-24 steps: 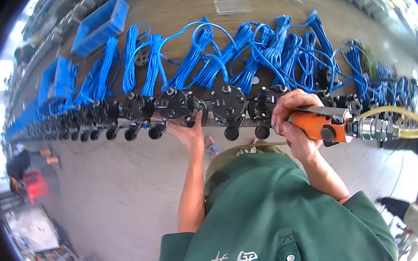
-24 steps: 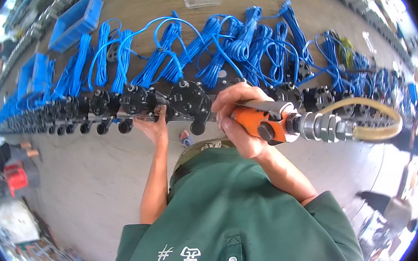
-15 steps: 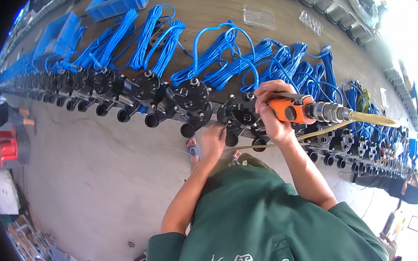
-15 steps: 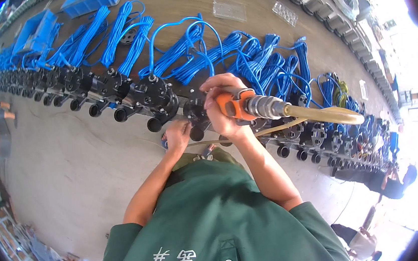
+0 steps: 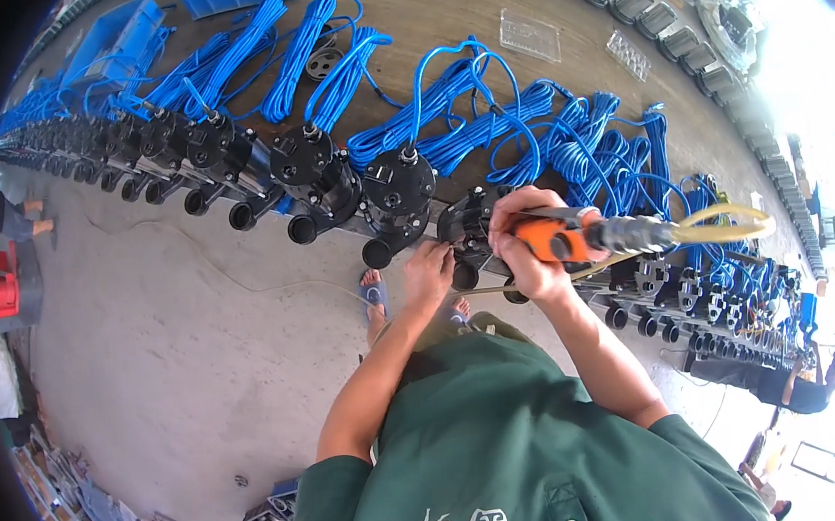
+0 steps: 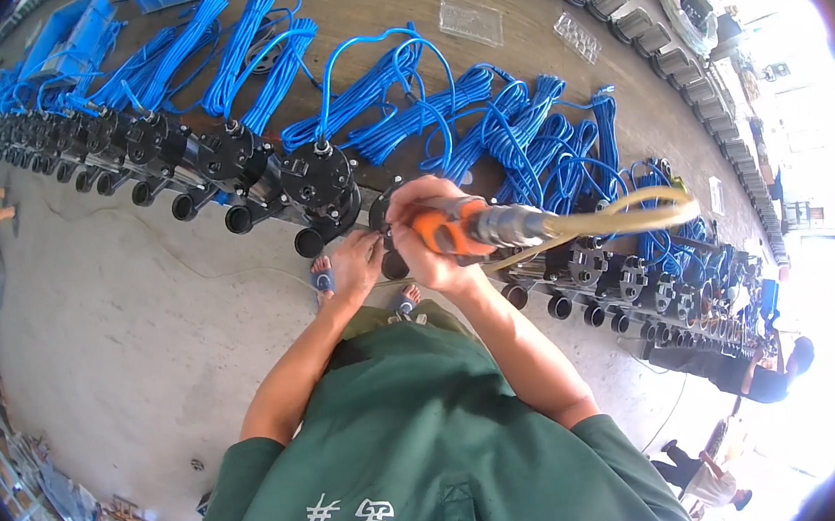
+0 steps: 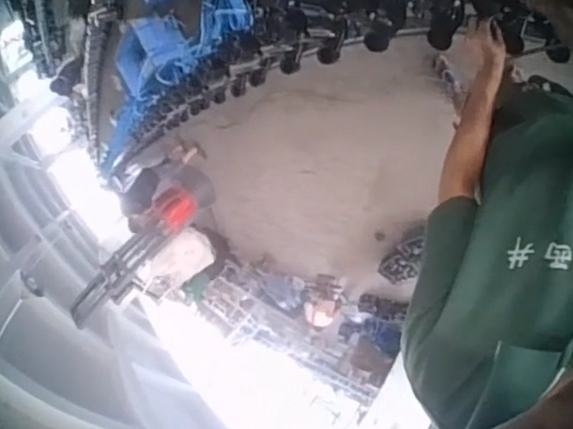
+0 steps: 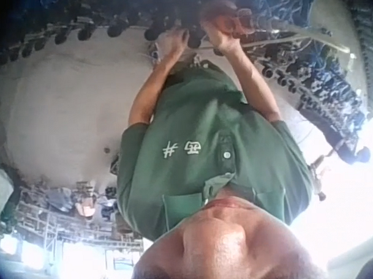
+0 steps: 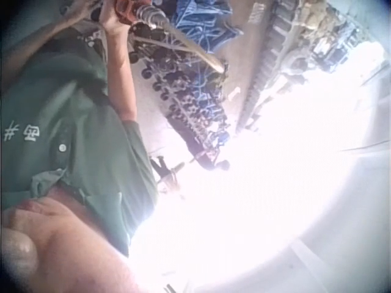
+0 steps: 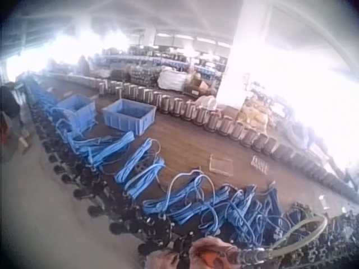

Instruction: The person assembles industrial pumps by using a pneumatic screwdriver to tighten bolts on the pump heads and then uses a mallet to secure a metal component onto the side of a pump.

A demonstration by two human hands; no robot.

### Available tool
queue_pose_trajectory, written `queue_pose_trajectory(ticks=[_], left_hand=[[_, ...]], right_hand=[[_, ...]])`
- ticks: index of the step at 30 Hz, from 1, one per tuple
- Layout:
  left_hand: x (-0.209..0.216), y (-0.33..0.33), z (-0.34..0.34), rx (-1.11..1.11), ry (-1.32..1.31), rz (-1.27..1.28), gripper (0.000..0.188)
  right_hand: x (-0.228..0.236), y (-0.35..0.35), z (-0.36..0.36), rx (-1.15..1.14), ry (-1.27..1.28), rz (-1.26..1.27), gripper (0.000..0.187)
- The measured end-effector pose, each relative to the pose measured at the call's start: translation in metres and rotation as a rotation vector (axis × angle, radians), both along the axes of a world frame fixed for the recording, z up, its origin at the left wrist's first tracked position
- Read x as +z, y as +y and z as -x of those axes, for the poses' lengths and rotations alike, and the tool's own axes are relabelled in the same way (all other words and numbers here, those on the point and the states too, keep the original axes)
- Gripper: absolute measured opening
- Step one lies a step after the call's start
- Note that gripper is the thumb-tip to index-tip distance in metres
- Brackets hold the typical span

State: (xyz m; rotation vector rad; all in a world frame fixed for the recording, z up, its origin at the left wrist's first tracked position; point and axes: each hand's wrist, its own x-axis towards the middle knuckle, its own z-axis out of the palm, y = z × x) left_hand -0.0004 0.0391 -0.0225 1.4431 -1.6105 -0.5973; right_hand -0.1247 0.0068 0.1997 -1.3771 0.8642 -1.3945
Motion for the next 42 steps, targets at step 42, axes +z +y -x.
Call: queue_pose_trajectory(ticks=[42], left_hand=[[0.063, -0.267, 0.125, -2.231, -0.363, -0.095, 0.018]], right_hand=[[0.04, 0.014, 0.073, -1.001, -0.131, -0.044, 0.036]])
